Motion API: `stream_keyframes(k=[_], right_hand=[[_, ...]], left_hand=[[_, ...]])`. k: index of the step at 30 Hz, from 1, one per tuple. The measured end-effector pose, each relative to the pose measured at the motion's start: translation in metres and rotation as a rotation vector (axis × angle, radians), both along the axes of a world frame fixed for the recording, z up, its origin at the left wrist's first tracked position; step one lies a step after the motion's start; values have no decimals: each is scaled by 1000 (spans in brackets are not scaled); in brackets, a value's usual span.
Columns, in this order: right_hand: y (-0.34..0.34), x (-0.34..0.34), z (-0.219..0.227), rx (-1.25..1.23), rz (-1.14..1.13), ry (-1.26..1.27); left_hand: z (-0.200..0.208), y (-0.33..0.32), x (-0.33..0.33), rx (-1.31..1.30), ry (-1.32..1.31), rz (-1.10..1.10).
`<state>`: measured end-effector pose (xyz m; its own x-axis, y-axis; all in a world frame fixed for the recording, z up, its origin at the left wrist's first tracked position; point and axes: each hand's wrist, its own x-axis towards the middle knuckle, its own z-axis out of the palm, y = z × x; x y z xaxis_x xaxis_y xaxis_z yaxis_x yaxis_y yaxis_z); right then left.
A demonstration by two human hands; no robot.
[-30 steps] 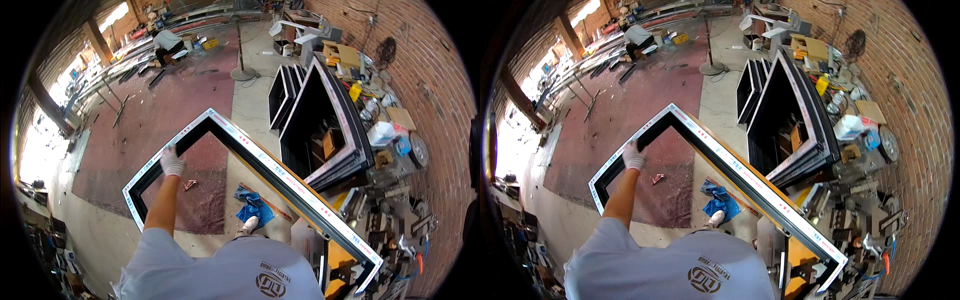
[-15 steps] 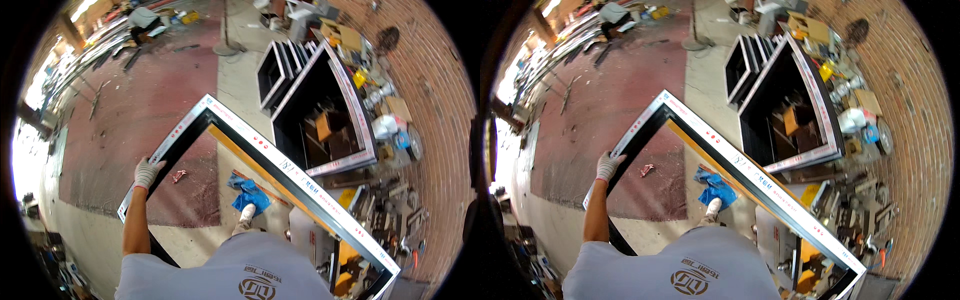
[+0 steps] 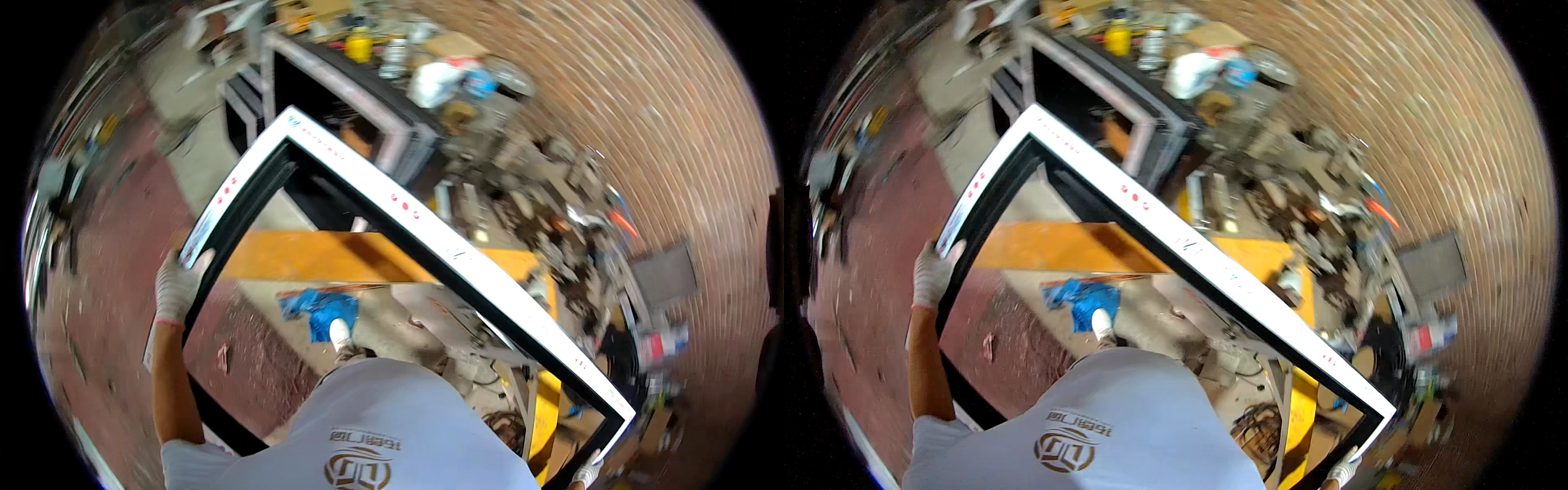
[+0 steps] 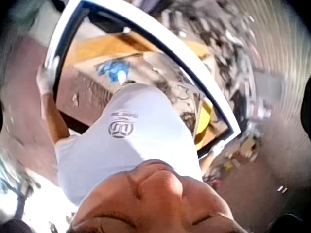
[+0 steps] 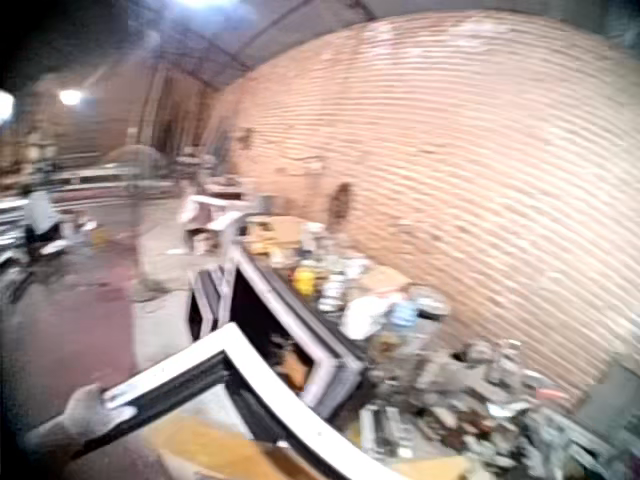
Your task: The person assembles aluminum window frames by joining cut profiles at a corner crimping machine. They repeatedly place frame corners into the machine, operate the press, and then move completed frames to a stack. The person also retrieves additional frame profiles from the floor and arranges them for assembly.
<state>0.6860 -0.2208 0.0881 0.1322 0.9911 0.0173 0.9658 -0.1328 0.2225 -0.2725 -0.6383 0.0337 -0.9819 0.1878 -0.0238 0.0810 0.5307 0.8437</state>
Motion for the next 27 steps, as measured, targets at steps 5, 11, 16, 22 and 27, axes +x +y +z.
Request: stream_keyframes(k=[5,11,16,22,27], right_hand=[[-127,29,-12,10,-597,296],[-277,174,-78,-97,-703,241],[-324,172,-85,-106,-881,175],[-323,150,-60,-68,-938,161],[-336,132,-31,-3,-929,158]], left_hand=[[84,141,62,-499,0,-137],[95,261,141,-691,226,-410],[86,352,215,-734,364,-623],[60,435,265,-781,273,-756],[11,471,261,-771,279,-797]])
